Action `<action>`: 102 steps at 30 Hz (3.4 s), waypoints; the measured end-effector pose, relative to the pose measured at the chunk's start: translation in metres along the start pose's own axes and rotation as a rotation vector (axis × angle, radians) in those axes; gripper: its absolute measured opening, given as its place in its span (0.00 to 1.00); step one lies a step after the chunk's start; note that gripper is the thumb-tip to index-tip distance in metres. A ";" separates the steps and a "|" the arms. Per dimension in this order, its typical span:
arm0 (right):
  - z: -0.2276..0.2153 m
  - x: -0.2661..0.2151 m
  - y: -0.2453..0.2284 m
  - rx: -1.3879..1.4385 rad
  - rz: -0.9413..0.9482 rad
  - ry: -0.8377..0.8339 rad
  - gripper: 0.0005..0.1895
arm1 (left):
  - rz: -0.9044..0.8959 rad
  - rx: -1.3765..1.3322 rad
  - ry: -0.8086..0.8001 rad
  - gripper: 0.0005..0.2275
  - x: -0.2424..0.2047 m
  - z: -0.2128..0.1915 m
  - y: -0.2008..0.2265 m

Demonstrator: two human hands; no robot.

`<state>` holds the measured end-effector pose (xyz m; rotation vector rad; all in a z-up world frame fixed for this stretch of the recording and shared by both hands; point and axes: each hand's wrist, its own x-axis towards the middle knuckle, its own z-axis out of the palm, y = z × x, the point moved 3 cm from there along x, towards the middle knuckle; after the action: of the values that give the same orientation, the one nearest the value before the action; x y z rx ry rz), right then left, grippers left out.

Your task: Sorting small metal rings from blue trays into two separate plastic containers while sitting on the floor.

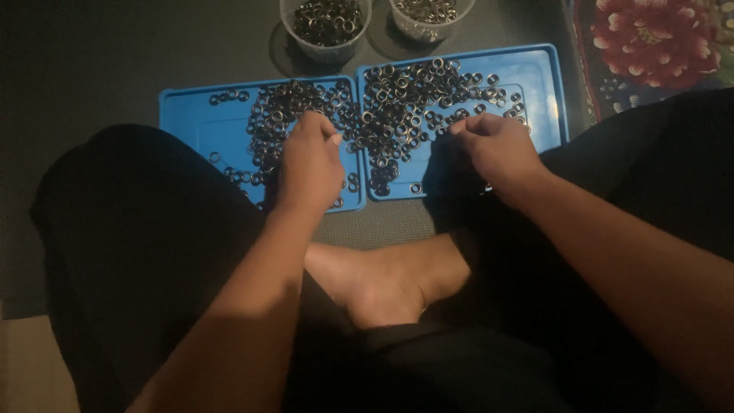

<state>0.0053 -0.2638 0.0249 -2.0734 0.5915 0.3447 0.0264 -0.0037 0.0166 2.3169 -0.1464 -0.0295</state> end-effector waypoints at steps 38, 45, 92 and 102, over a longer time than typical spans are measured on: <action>0.025 0.006 0.015 -0.733 -0.580 0.085 0.07 | -0.138 0.165 -0.300 0.08 0.093 0.025 0.073; 0.019 -0.005 -0.003 -0.782 -0.420 0.007 0.08 | 0.181 0.164 -0.134 0.06 0.176 0.055 0.114; -0.006 0.042 -0.078 -0.647 -0.810 0.124 0.05 | 0.318 0.209 0.015 0.10 0.018 -0.007 0.020; 0.023 -0.021 -0.024 -0.806 -0.889 -0.122 0.23 | 0.138 0.206 -0.222 0.16 -0.013 -0.003 0.043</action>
<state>0.0002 -0.2281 0.0390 -2.7886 -0.6777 0.1798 0.0096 -0.0284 0.0497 2.4987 -0.4394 -0.2109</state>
